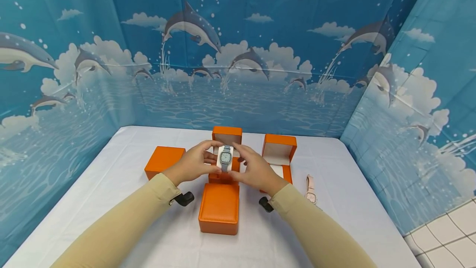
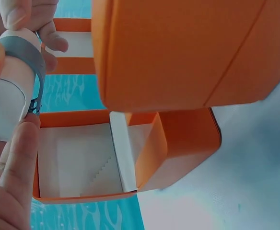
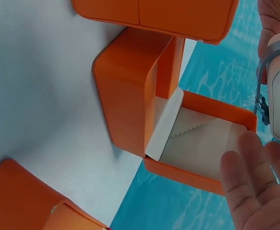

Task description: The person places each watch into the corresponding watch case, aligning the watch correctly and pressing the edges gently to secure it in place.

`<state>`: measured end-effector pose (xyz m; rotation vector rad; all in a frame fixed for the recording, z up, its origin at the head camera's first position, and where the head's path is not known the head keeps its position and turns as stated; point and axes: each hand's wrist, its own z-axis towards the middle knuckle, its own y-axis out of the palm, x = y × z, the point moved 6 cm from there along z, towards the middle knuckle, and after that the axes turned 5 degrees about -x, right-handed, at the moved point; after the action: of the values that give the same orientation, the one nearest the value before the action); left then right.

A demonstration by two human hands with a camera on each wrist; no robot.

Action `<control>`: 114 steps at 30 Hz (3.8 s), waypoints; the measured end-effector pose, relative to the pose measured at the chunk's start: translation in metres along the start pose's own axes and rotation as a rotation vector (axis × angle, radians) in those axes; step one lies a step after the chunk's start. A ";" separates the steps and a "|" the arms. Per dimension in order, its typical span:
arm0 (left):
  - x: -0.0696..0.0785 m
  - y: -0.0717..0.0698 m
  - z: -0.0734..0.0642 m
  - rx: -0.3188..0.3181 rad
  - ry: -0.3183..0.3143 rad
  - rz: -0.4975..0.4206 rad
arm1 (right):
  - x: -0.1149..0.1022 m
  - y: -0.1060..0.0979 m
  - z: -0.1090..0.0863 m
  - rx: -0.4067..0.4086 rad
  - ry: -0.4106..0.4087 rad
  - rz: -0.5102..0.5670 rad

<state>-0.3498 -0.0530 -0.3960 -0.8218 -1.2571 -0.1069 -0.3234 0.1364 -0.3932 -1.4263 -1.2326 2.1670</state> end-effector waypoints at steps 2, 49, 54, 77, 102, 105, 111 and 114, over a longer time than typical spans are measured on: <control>-0.002 -0.001 0.000 0.005 -0.006 -0.001 | 0.001 0.000 0.001 -0.001 0.015 -0.015; -0.047 0.012 0.018 -0.042 -0.182 0.414 | 0.042 0.035 0.032 -0.168 0.196 -0.168; -0.052 0.014 0.020 -0.052 -0.193 0.436 | 0.045 0.040 0.034 -0.185 0.178 -0.193; -0.057 0.022 0.023 -0.083 -0.194 0.517 | 0.052 0.045 0.032 -0.194 0.148 -0.251; -0.056 0.024 0.023 -0.083 -0.212 0.527 | 0.050 0.044 0.029 -0.204 0.172 -0.253; -0.055 0.024 0.023 -0.085 -0.214 0.529 | 0.050 0.044 0.029 -0.206 0.175 -0.254; -0.055 0.023 0.023 -0.087 -0.217 0.527 | 0.049 0.044 0.029 -0.198 0.175 -0.250; -0.056 0.024 0.023 -0.087 -0.221 0.525 | 0.048 0.044 0.029 -0.195 0.180 -0.232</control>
<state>-0.3758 -0.0422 -0.4549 -1.2402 -1.2070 0.3625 -0.3615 0.1247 -0.4527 -1.4333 -1.4915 1.7675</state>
